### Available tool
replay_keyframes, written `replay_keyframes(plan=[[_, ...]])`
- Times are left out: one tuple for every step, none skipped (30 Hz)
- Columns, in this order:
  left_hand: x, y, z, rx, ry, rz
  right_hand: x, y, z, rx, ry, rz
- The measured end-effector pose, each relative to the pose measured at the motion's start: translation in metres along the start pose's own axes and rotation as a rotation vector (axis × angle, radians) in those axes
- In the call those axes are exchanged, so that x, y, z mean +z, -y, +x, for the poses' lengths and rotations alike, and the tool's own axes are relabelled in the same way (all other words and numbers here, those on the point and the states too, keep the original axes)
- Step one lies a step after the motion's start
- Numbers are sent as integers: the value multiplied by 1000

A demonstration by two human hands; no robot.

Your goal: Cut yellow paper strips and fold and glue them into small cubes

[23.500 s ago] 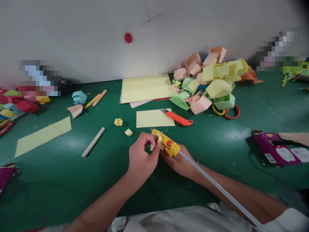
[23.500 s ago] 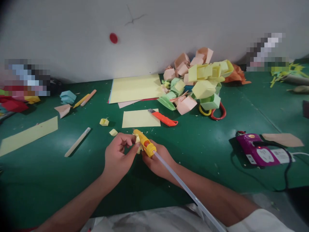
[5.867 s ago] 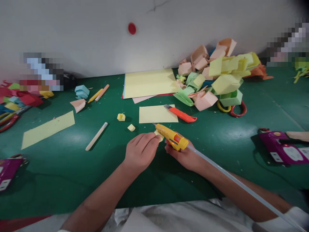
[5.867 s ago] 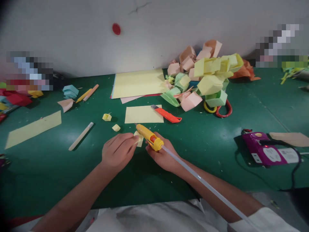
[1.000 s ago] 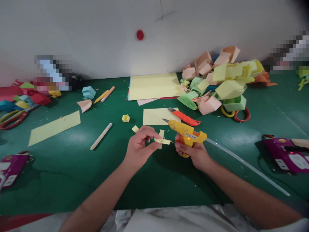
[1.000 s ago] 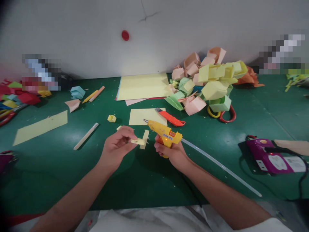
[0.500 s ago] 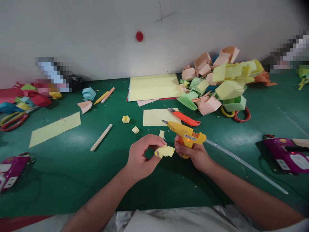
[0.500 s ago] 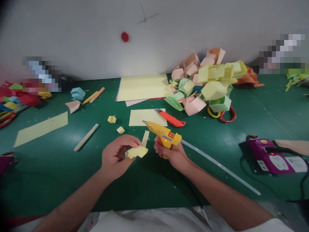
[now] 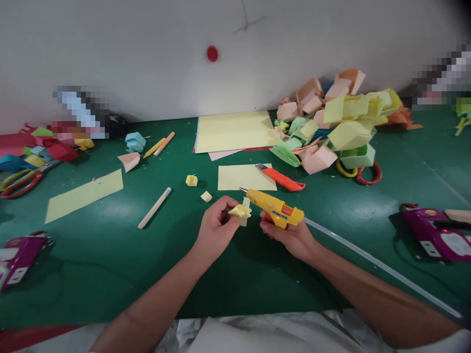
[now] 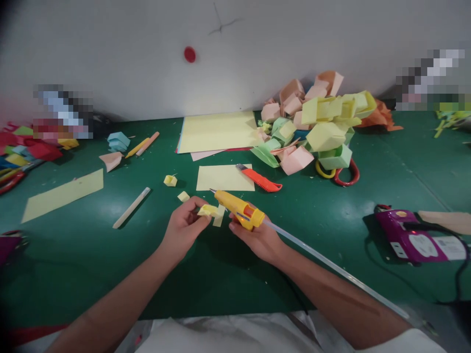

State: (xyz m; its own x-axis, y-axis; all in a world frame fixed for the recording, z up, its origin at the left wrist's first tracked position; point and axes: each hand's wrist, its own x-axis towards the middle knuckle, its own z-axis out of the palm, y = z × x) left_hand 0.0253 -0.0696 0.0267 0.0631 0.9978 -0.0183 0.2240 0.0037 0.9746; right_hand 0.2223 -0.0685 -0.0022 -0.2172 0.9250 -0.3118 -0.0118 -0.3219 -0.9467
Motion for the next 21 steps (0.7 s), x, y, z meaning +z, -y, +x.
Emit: replay_keyframes(plan=[[1, 1, 0, -21, 6, 11, 1, -1, 0, -25, 1, -22], [2, 1, 0, -43, 15, 26, 2, -3, 0, -55, 3, -54], [3, 1, -1, -62, 23, 44, 2, -4, 0, -90, 4, -91], [4, 1, -1, -75, 29, 63, 3, -6, 0, -125, 7, -129], [6, 1, -1, -80, 35, 82, 3, -8, 1, -159, 8, -164], [6, 1, -1, -77, 42, 99, 3, -9, 1, -189, 4, -188], [7, 0, -2, -65, 48, 115, 3, -10, 1, -213, -6, -202], [8, 0, -2, -44, 53, 135, 3, -11, 2, -227, -12, -212], [8, 0, -2, -15, 54, 156, 3, -11, 2, -235, -14, -220], [8, 0, -3, 23, 51, 176, 2, -10, 2, -242, -15, -230], [8, 0, -3, 65, 43, 197, 2, -9, 1, -251, -12, -243], [8, 0, -3, 108, 34, 219, 1, -7, 0, -261, -4, -259], [8, 1, -3, 146, 29, 240, 1, -5, -1, -270, 7, -277], [8, 1, -4, 175, 25, 259, 1, -3, -2, -278, 16, -294], [8, 1, -4, 200, 23, 276, 1, 0, -3, -278, 20, -304], [9, 1, -4, 221, 19, 293, 1, 2, -4, -266, 17, -304], [9, 1, -4, 241, 14, 307, 2, 4, -4, -246, 3, -289], [9, 0, -5, 260, 8, 316, 2, 5, -3, -225, -13, -263], [10, -1, -5, 278, 12, 320, 3, 5, -2, -209, -29, -233], [10, -2, -6, 291, 24, 318, 4, 5, -1, -197, -39, -209], [10, -3, -6, 297, 46, 310, 4, 4, 0, -192, -38, -193]])
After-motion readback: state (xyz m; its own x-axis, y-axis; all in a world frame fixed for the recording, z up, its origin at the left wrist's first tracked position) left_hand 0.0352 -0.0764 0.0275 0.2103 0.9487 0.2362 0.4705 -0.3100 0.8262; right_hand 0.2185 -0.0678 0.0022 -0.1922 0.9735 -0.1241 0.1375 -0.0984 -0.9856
